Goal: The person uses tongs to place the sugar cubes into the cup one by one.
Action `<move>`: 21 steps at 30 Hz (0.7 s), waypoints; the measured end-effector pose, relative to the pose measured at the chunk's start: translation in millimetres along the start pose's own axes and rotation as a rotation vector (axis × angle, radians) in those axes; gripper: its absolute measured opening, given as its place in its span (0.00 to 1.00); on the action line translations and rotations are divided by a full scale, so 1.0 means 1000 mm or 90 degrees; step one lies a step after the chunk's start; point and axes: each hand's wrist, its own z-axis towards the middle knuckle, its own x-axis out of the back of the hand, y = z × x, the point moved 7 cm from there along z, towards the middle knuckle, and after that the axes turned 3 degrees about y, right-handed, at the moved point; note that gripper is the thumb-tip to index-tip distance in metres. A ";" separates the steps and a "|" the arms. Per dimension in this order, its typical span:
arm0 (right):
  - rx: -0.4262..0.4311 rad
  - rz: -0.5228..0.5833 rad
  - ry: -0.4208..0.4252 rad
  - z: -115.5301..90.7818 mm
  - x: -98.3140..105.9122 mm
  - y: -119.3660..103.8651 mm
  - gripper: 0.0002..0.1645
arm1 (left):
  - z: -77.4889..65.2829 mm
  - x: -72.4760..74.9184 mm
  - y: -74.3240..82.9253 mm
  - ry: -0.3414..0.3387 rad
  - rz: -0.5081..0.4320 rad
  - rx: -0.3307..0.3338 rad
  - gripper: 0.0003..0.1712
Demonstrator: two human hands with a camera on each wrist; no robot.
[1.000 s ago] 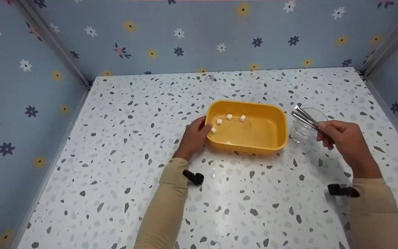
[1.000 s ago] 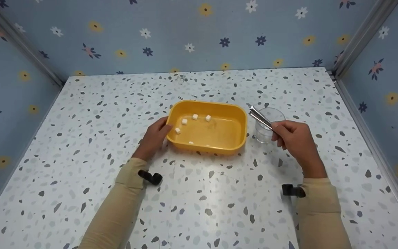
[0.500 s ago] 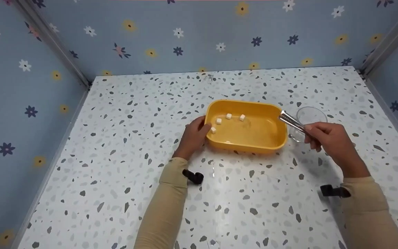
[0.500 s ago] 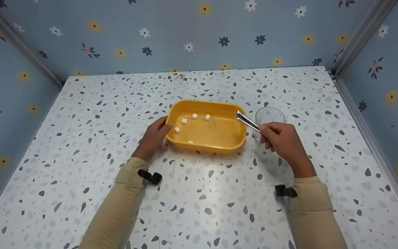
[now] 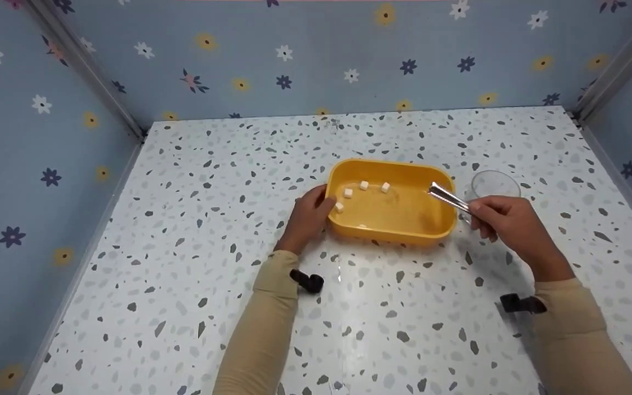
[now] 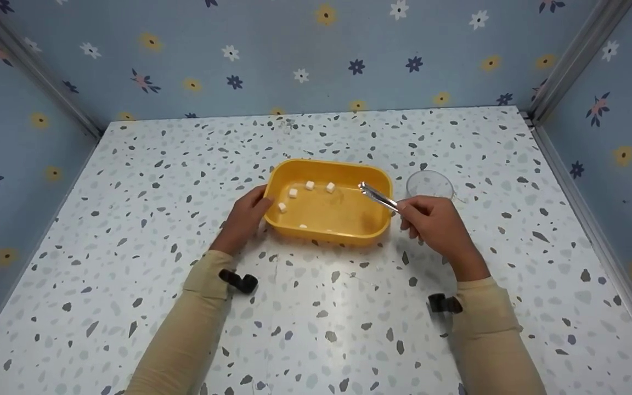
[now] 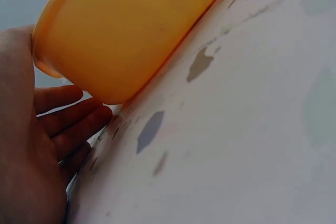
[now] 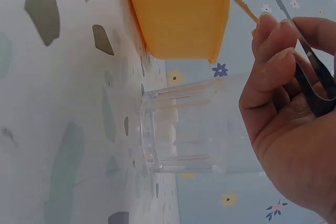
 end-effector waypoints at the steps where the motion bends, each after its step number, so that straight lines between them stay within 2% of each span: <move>1: 0.000 -0.001 -0.006 0.001 -0.002 0.000 0.20 | 0.000 0.000 0.000 -0.001 0.002 0.002 0.30; 7: 0.002 -0.014 -0.031 0.006 -0.012 -0.003 0.22 | 0.000 -0.001 0.001 -0.005 0.007 0.003 0.30; 14: 0.007 -0.024 -0.035 0.019 -0.027 -0.012 0.25 | 0.001 0.000 0.002 -0.003 0.005 0.006 0.30; 21: -0.010 -0.052 -0.040 0.033 -0.041 -0.021 0.27 | 0.000 0.000 0.002 0.000 0.007 0.005 0.30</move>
